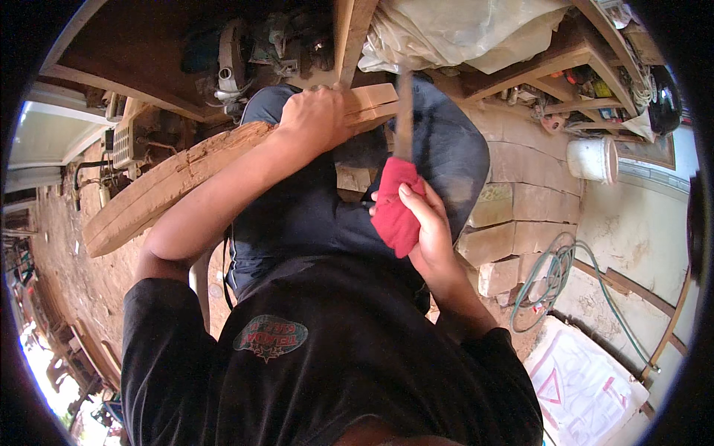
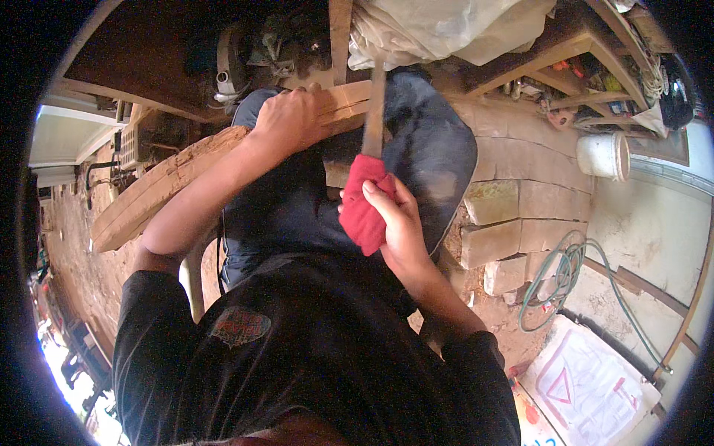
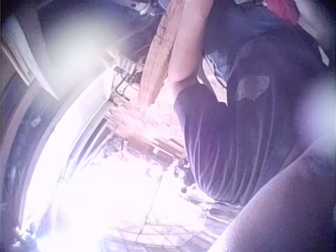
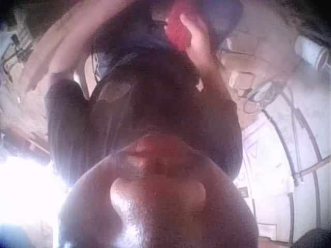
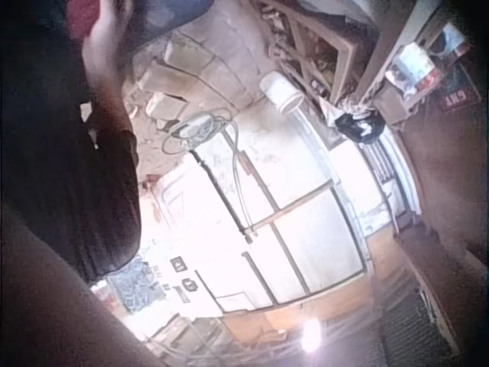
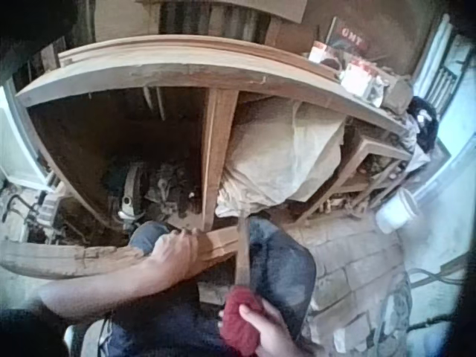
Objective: The person saws a piece of wood by hand using a small hand saw.
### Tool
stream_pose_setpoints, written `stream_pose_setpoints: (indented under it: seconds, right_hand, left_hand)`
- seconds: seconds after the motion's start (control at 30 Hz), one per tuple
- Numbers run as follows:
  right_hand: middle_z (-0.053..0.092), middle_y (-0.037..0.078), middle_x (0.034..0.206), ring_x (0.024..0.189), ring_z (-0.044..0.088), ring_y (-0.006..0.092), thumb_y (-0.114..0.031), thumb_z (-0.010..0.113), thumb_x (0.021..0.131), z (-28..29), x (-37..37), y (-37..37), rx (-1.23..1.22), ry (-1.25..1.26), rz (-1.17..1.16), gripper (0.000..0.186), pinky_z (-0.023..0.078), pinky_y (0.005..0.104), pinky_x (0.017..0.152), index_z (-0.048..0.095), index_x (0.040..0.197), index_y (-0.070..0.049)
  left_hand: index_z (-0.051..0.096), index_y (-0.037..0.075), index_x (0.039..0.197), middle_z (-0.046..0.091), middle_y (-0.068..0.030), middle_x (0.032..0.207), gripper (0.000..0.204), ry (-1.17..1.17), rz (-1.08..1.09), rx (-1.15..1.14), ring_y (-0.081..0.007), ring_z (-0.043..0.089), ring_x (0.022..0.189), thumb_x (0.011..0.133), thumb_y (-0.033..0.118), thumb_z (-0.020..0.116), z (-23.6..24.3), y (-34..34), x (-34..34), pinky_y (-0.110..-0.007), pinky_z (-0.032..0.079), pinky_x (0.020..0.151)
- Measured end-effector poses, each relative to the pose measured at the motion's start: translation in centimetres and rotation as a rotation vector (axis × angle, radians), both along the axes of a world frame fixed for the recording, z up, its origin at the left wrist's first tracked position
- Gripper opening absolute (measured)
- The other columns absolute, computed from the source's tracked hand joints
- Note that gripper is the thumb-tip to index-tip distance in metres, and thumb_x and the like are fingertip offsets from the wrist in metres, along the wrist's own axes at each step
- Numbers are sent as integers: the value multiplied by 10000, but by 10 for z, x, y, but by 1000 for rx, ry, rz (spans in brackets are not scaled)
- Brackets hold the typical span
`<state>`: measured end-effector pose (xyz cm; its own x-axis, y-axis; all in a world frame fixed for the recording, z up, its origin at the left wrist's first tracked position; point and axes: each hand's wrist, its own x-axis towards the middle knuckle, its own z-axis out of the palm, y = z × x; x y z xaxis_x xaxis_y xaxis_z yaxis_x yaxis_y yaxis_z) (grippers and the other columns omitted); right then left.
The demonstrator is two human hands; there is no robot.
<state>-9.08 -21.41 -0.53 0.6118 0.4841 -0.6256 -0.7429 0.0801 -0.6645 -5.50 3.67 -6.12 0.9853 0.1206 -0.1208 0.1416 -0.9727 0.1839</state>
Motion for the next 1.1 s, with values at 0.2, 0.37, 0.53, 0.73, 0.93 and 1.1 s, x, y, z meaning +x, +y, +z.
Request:
stream_pose_setpoints:
  seconds: [0.2, 0.37, 0.53, 0.73, 0.93, 1.1]
  right_hand:
    - [727, 171, 1142, 1008, 721, 254, -179, 621, 1047, -25, -7, 3, 108, 188, 59, 363, 570, 403, 923, 582, 1357, 5]
    - [735, 186, 1147, 1006, 730, 257, -195, 636, 1040, -21, -9, 8, 99, -142, 130, 362, 580, 406, 919, 593, 1339, 3]
    - [738, 206, 1165, 1010, 745, 281, -183, 616, 1051, -22, -6, 9, 88, -35, 132, 384, 585, 415, 927, 580, 1381, 12]
    - [731, 213, 1196, 1074, 739, 319, -187, 616, 1058, -16, -2, 9, 100, 25, 115, 373, 578, 441, 958, 583, 1371, 13]
    - [717, 207, 1238, 1141, 721, 335, -194, 627, 1062, -18, -2, 11, 129, 60, 153, 362, 566, 462, 1003, 584, 1359, 8]
    - [724, 196, 1213, 1122, 727, 322, -208, 638, 1060, -23, -5, 14, 174, 81, 111, 361, 569, 462, 1005, 582, 1349, 2]
  left_hand:
    - [678, -33, 1090, 767, -208, 932, 629, -63, -32, 18, -378, 776, 866, 883, 556, 752, 8, -5, 3, -476, 632, 747]
    - [665, -19, 1127, 757, -216, 891, 669, -91, -34, 12, -381, 775, 845, 877, 596, 745, 9, -1, -4, -475, 632, 734]
    - [620, 3, 1124, 751, -205, 830, 706, -132, 8, 1, -392, 771, 785, 854, 642, 753, 6, -1, -8, -478, 631, 679]
    - [619, 4, 1065, 754, -221, 831, 657, -120, 24, -39, -392, 773, 792, 853, 607, 773, 8, -2, -7, -472, 632, 674]
    - [630, -5, 1046, 753, -237, 838, 653, -169, 28, -76, -419, 767, 807, 847, 601, 770, 14, -2, -9, -497, 632, 718]
    - [616, 6, 1060, 756, -251, 888, 671, -126, 66, -96, -432, 764, 866, 838, 620, 774, 22, -2, -8, -523, 626, 755]
